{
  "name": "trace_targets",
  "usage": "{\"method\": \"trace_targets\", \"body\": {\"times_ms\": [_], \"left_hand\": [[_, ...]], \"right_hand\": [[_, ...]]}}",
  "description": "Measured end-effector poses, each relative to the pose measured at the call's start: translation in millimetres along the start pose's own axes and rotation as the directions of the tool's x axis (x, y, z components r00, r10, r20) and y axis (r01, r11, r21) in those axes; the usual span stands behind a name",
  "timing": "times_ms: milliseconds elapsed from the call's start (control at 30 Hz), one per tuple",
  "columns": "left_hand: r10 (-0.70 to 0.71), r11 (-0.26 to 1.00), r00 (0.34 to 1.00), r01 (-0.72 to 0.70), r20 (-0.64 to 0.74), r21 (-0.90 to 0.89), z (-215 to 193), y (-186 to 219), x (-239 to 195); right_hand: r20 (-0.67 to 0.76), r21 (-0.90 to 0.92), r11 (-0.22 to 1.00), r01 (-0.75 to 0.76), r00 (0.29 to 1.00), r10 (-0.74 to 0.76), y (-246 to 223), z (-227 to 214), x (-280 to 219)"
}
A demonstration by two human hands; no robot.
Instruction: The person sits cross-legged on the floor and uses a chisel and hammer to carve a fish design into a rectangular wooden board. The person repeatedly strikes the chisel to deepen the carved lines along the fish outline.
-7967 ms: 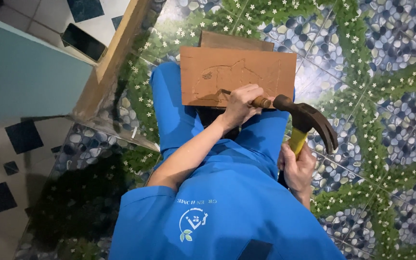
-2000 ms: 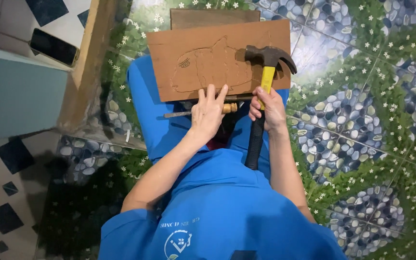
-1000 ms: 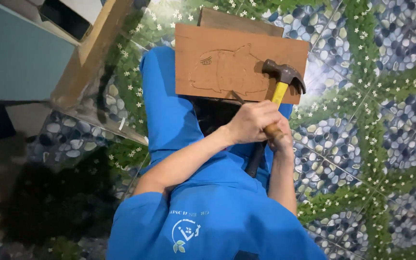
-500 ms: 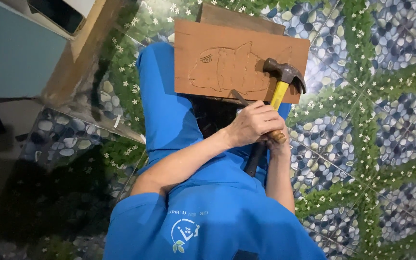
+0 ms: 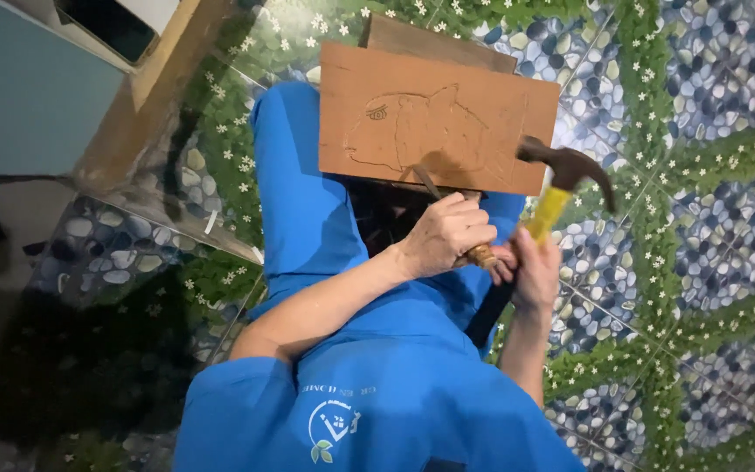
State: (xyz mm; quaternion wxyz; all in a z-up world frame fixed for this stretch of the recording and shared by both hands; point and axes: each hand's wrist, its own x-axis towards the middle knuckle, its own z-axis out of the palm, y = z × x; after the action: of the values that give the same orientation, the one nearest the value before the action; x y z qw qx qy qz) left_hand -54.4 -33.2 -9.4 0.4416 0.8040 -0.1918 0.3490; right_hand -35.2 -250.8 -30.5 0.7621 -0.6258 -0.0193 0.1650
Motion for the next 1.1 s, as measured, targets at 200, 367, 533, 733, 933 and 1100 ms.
{"method": "trace_targets", "body": {"times_ms": [200, 367, 533, 733, 933, 1100], "left_hand": [[-0.017, 0.999, 0.996, 0.020, -0.086, 0.038, -3, 12, 15], [-0.011, 0.998, 0.998, 0.015, -0.054, 0.063, -5, 18, 11], [-0.012, 0.999, 1.000, 0.012, -0.003, 0.032, 17, 34, -8], [-0.151, 0.978, 0.982, 0.132, 0.112, 0.160, 7, -32, 1], [-0.758, 0.619, 0.622, 0.592, 0.195, 0.516, -12, -132, 49], [-0.652, 0.704, 0.736, 0.499, 0.181, 0.505, 15, -153, 61]], "right_hand": [[-0.005, -0.007, 0.998, 0.054, 0.999, -0.054, -45, -8, -37], [-0.031, -0.089, 0.992, 0.085, 0.996, -0.089, -32, -9, -45], [-0.057, -0.152, 0.980, 0.132, 0.988, -0.142, -30, -9, -47], [-0.106, -0.076, 0.993, 0.096, 0.989, -0.104, -32, 0, -45], [-0.159, -0.121, 0.993, 0.004, 0.987, -0.024, -34, 3, -45], [-0.146, -0.232, 0.954, -0.190, 0.976, 0.159, -46, 11, -39]]}}
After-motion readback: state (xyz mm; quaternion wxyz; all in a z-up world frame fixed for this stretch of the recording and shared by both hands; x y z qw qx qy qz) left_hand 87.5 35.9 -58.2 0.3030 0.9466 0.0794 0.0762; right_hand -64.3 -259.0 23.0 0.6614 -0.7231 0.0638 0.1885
